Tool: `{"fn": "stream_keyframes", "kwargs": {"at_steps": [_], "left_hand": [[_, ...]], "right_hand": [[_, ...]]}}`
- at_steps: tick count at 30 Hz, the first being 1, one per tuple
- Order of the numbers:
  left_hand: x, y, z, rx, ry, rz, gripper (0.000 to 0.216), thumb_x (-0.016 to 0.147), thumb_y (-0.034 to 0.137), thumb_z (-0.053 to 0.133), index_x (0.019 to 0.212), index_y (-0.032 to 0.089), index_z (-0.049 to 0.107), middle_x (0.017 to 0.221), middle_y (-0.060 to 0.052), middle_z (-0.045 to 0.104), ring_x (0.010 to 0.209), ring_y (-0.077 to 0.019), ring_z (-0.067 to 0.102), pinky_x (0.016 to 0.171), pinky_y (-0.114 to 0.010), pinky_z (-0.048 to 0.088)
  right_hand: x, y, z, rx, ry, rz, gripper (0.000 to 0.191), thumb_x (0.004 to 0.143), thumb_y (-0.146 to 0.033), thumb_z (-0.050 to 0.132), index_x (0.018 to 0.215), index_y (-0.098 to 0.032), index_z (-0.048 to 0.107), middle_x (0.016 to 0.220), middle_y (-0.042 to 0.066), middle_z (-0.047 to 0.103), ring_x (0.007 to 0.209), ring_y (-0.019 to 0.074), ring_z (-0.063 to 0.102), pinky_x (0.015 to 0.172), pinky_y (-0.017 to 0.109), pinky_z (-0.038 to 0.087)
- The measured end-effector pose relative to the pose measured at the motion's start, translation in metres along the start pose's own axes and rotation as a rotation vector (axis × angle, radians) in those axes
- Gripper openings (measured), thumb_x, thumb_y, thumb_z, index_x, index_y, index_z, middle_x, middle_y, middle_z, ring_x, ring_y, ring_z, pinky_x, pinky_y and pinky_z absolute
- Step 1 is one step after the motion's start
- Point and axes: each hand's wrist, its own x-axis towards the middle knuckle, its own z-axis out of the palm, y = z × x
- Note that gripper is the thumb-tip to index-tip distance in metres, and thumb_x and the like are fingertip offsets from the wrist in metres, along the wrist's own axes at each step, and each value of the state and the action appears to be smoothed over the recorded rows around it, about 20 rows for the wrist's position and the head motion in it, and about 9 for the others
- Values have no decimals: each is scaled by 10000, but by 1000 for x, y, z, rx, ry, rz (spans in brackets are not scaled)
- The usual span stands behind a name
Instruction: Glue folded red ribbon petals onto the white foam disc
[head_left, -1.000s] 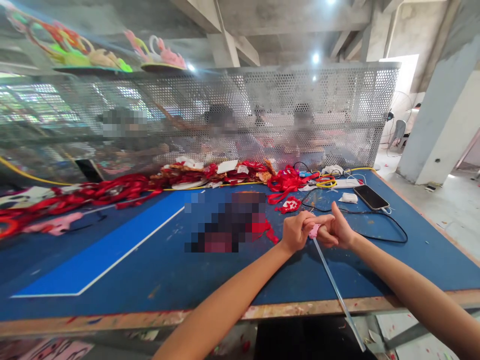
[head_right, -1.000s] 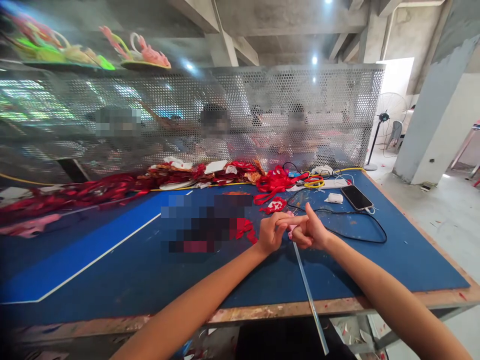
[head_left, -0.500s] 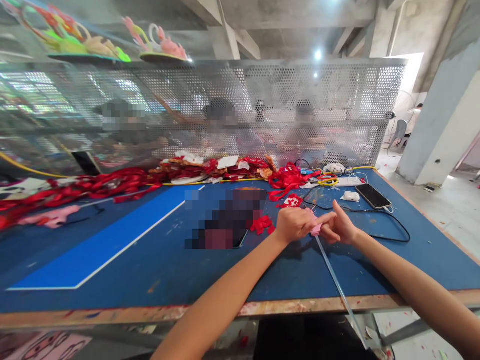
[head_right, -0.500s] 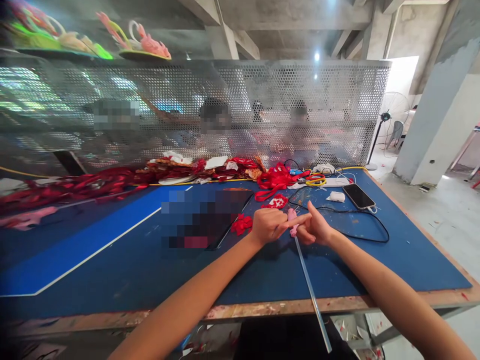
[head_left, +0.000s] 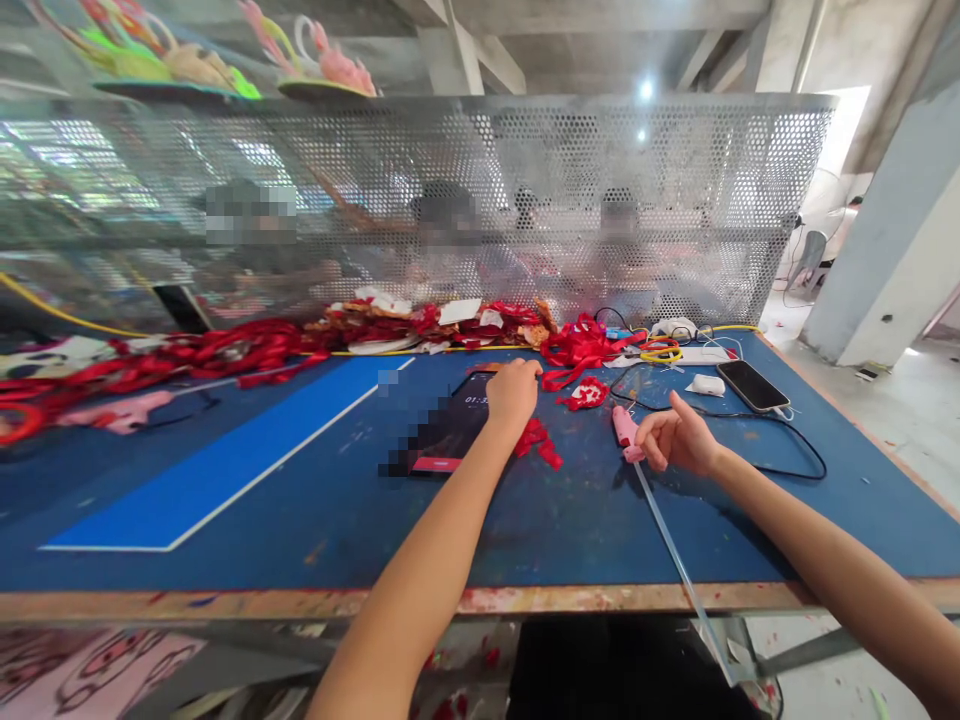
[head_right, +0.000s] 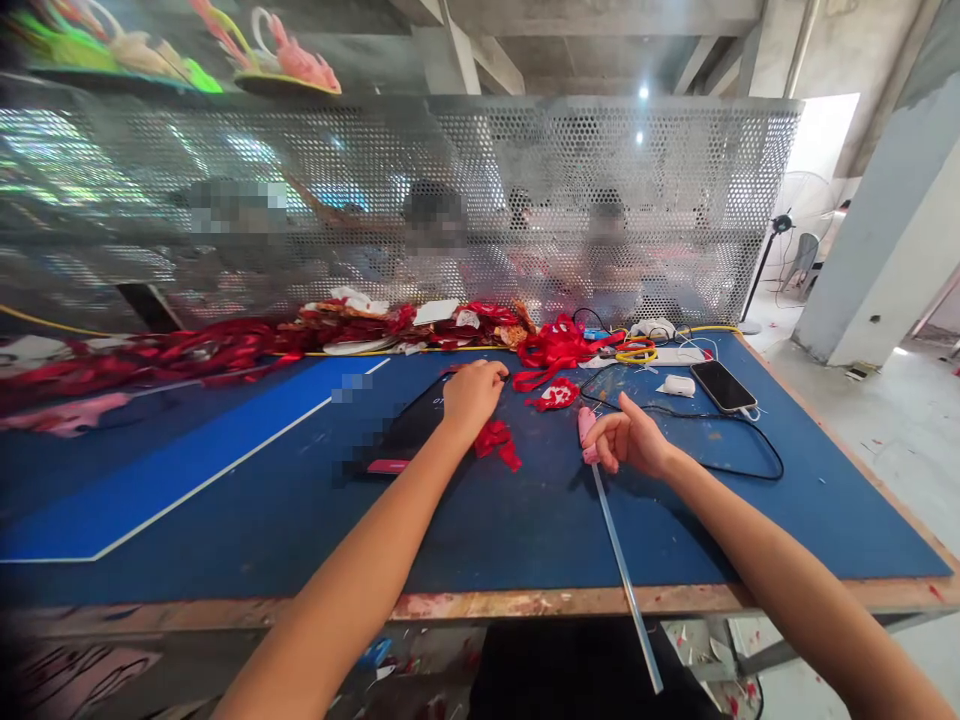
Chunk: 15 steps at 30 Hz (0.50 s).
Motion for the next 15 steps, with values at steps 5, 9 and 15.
{"fn": "stream_keyframes", "kwargs": {"at_steps": [5,9,15], "left_hand": [[2,0,7,-77,-14,34,314,848,100,515,1111,225,635,976,-44,719,938,-217,659,793,-283,475],[3,2,13,-145,-19,77,354,830,83,549,1148,223,617,930,-31,734,913,-203,672,815,-274,474],[2,4,13,-191,-19,110,322,813,47,549,1074,230,595,869,-17,724,865,-199,680,776,-275,478]], "right_hand": [[0,1,-5,-2,8,4,724,828,-738,336,772,-125,717,484,28,589,446,129,525,554,276,403],[0,0,-7,0,15,2,744,834,-746,300,771,-131,712,501,25,583,473,131,518,583,287,411],[1,0,-7,15,11,4,729,812,-757,332,767,-136,713,511,23,588,491,142,523,654,326,440]]}}
